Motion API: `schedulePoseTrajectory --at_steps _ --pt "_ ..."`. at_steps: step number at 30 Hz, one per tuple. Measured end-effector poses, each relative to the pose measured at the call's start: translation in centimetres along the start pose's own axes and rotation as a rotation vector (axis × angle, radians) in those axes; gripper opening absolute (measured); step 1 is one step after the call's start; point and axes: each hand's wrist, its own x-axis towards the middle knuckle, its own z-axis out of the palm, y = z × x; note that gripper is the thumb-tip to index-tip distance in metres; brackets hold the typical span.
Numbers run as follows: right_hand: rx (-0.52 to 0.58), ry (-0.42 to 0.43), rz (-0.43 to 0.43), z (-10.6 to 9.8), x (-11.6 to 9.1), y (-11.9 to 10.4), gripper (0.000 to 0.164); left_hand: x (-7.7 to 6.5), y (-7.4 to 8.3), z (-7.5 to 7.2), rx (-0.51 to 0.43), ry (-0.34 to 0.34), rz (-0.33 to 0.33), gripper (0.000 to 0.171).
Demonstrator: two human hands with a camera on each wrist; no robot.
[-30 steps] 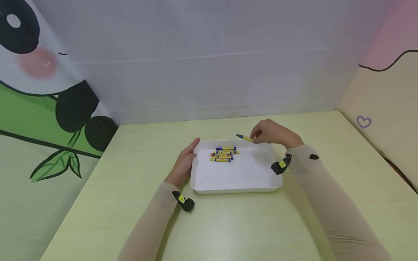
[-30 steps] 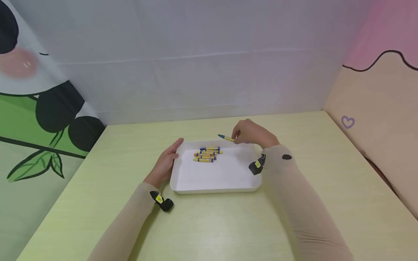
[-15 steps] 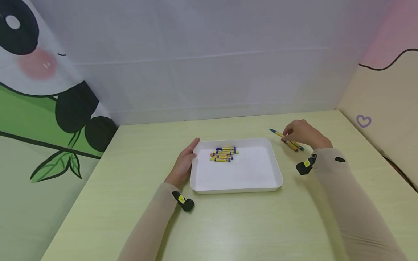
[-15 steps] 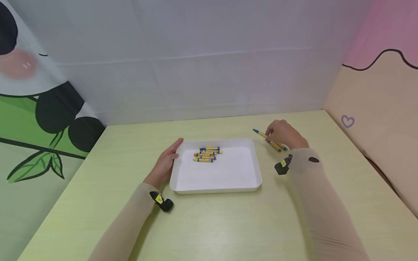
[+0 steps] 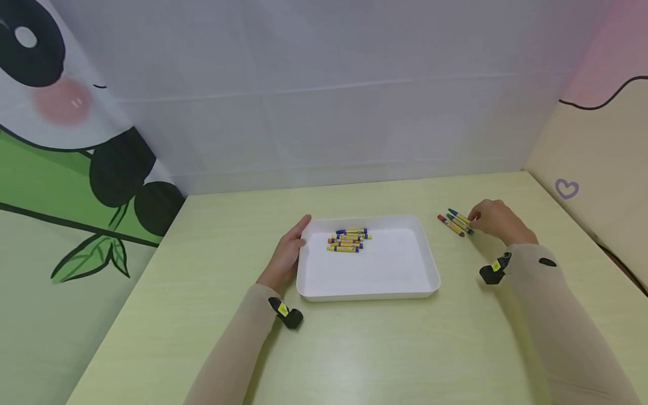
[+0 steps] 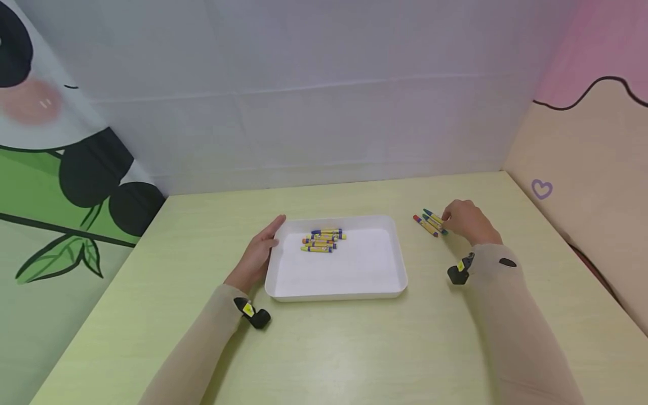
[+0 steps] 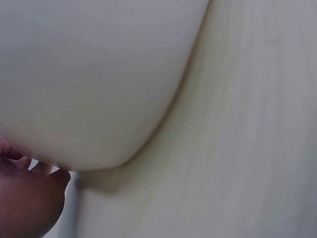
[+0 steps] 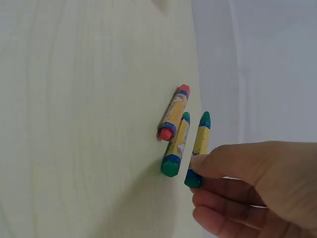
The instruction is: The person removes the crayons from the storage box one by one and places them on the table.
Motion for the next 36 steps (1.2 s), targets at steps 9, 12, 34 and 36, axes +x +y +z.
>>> schedulePoseTrajectory --at_steps 9,12,34,36 --pt "0.011 -0.014 0.051 0.7 -0.7 1.1 0.028 -1.4 1.5 0.6 0.0 -0.011 -0.002 0.06" --pt "0.009 -0.026 0.061 0.8 -0.8 1.3 0.028 -1.5 1.4 0.6 0.002 -0.01 -0.004 0.06" --pt "-0.022 0.085 -0.037 -0.6 -0.6 -3.8 0.031 0.3 -0.6 0.3 0.014 0.036 0.009 0.06" --pt "-0.019 0.104 -0.067 -0.8 -0.4 -5.1 0.029 0.3 -0.5 0.2 0.015 0.034 0.011 0.06"
